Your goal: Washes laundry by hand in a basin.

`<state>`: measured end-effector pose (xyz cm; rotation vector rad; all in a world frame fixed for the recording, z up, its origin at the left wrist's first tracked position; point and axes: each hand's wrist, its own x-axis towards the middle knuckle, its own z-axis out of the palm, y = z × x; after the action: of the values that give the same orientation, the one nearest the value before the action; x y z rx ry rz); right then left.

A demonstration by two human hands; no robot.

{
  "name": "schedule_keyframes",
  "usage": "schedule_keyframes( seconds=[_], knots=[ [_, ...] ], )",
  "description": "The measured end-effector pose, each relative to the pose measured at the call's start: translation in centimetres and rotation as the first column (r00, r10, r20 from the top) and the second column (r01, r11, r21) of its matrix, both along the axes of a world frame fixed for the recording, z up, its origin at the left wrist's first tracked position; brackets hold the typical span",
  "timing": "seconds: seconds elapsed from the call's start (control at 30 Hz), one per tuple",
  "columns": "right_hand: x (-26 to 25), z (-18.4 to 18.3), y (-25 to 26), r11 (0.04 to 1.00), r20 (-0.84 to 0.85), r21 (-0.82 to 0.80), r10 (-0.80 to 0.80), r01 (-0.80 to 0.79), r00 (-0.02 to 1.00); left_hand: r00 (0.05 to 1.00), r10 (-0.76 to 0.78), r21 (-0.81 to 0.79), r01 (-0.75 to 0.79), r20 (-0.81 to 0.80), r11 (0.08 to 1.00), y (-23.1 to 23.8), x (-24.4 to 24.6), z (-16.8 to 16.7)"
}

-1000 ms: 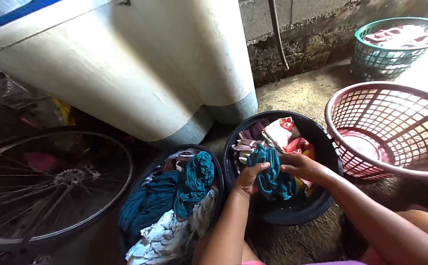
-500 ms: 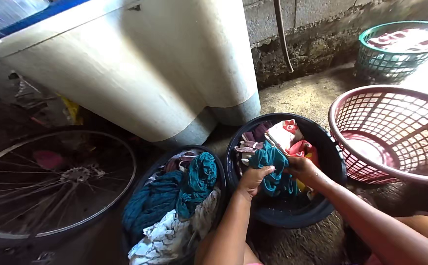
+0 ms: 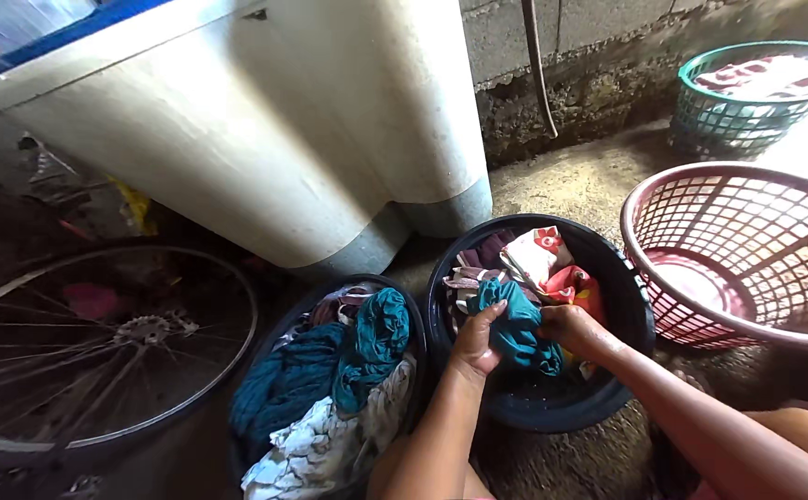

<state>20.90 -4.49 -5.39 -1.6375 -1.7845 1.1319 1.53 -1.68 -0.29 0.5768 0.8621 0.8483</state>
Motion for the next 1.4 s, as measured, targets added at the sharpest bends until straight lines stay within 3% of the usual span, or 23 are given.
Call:
schedule_keyframes(
  seconds=[0.17, 0.3, 0.43, 0.6, 0.73, 0.83, 0.9, 1.03, 1.1, 1.17, 1.2, 1.27, 1.3, 1.33, 1.4],
  knots=[
    [-0.2, -0.5, 0.0, 0.997, 0.124, -0.031, 0.073, -0.070, 0.990, 0.987, -0.157, 0.013, 0.157, 0.035, 0.988, -0.7, 0.0, -0.3],
    [1.4, 2.4, 0.1, 0.987, 0.100, -0.079, 0.144, -0.137, 0.985, 0.988, -0.137, 0.023, 0.138, -0.067, 0.990, -0.4, 0.1, -0.3],
    [2.0, 4.8, -0.3, 0.995, -0.199, 0.095, 0.041, -0.022, 0.979, 0.986, -0.101, 0.012, 0.103, -0.130, 0.995, -0.3, 0.3, -0.4],
    [0.4, 3.2, -0.7, 0.902, -0.138, 0.412, -0.076, 0.127, 0.988, 0.981, -0.116, 0.011, 0.119, -0.158, 0.993, -0.8, 0.8, -0.1],
    [2.8, 5.6, -0.5, 0.894, -0.247, 0.320, -0.242, 0.315, 0.938, 0.991, -0.055, -0.027, 0.052, -0.123, 0.998, -0.3, 0.3, -0.3],
    [3.6, 6.1, -0.7, 0.935, -0.285, 0.265, -0.156, 0.234, 0.946, 0.993, -0.042, -0.036, 0.038, -0.107, 0.999, -0.4, 0.3, -0.3],
    [2.0, 5.2, -0.8, 0.967, -0.205, 0.217, -0.089, 0.134, 0.975, 0.993, -0.047, -0.024, 0.045, -0.109, 0.999, -0.5, 0.5, -0.4],
    [-0.1, 3.1, -0.9, 0.914, -0.087, 0.383, -0.110, 0.135, 0.990, 0.994, -0.063, -0.008, 0.062, -0.085, 0.998, -0.7, 0.5, -0.2],
    [0.7, 3.8, -0.9, 0.872, -0.131, 0.452, -0.140, 0.185, 0.981, 0.996, -0.043, 0.003, 0.044, -0.075, 0.999, -0.7, 0.1, -0.1],
    [2.0, 6.2, -0.8, 0.864, -0.247, 0.399, -0.223, 0.309, 0.943, 0.979, -0.004, 0.066, 0.018, -0.203, 0.998, -0.5, -0.1, -0.9],
    [2.6, 7.5, -0.6, 0.859, -0.307, 0.349, -0.274, 0.376, 0.911, 0.940, -0.017, 0.130, 0.065, -0.342, 0.989, -0.6, -0.2, -1.9],
    [3.6, 10.5, -0.1, 0.835, -0.403, 0.263, -0.360, 0.483, 0.841, 0.738, -0.102, 0.239, 0.342, -0.667, 0.909, -1.3, -0.3, -4.2],
    [3.8, 12.0, 0.2, 0.824, -0.431, 0.243, -0.380, 0.511, 0.818, 0.559, -0.160, 0.210, 0.540, -0.814, 0.815, -1.9, -0.3, -5.2],
    [3.9, 13.5, 0.4, 0.819, -0.441, 0.250, -0.378, 0.515, 0.814, 0.305, -0.261, 0.041, 0.717, -0.916, 0.696, -2.7, -0.2, -5.2],
    [3.9, 16.1, 0.7, 0.825, -0.477, 0.281, -0.324, 0.491, 0.817, -0.172, -0.428, -0.355, 0.848, -0.887, 0.395, -4.3, 0.3, -4.3]
  ],
)
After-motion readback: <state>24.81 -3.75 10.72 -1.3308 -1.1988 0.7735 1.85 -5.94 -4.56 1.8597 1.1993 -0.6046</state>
